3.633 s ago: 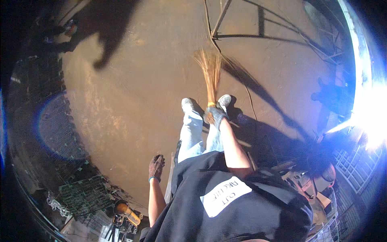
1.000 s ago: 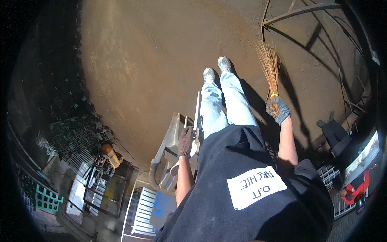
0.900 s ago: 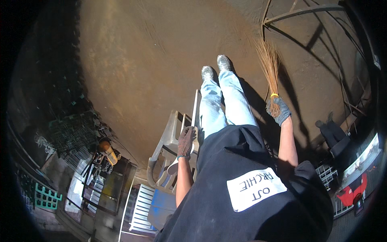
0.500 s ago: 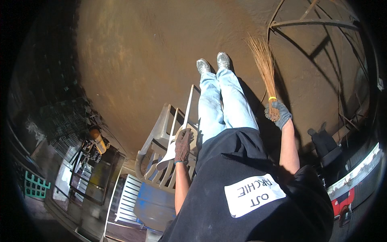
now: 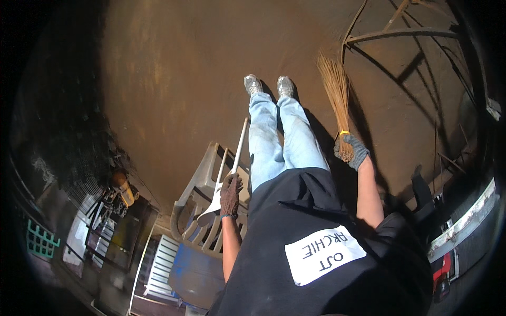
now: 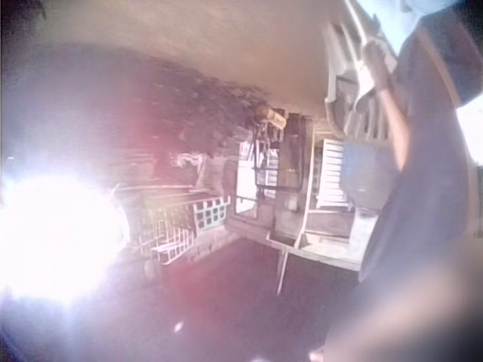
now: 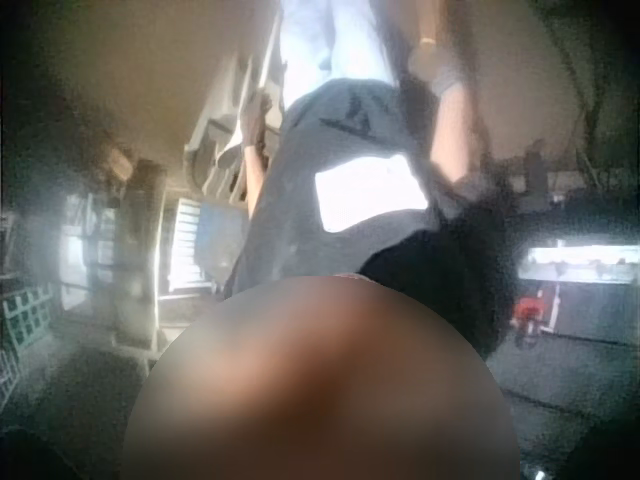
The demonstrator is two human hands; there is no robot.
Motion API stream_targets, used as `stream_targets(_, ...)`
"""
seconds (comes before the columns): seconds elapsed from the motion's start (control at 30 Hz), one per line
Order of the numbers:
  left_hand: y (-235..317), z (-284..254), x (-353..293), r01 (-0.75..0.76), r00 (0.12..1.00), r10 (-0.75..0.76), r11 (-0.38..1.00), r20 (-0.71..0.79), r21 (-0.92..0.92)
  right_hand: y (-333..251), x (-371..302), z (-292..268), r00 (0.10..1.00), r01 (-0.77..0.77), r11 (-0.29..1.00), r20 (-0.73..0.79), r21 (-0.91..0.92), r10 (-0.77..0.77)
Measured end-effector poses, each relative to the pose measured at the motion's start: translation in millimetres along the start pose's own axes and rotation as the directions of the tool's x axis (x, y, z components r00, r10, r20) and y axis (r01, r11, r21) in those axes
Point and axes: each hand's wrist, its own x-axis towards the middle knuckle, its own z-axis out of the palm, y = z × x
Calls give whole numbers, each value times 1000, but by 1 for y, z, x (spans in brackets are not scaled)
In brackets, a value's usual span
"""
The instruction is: The person sweeps a concrete floor using a traditional straw broom in a large indoor space. They move around the area, sweeping debris toward a central pile while navigating around stacked green crates, white plastic chairs, and metal frames. The person continues sweeping across different sections of the floor throughout the clip.
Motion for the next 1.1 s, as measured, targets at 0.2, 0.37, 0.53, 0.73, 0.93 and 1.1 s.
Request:
stream_targets(0.2,35,-16,9,-83,996,76,977,43,196,-8,13,-6,985,-153,981,-103,-121,141)
stream_targets(0.37,86,-23,21,-216,976,198,942,93,256,6,22,-5,989,-136,991,-49,14,136)
stream_targets(0.53,134,-21,26,-299,945,271,942,182,154,32,34,6,996,-85,970,16,228,83)
stream_targets(0.73,165,-34,55,-307,943,256,916,214,259,57,46,34,999,6,916,-31,401,8)
stream_targets(0.93,188,-71,94,-201,962,131,933,239,299,40,100,85,987,111,710,-163,695,5)
stream_targets(1.1,188,-114,113,-199,973,182,973,139,120,-32,187,181,958,279,645,-163,712,-234)
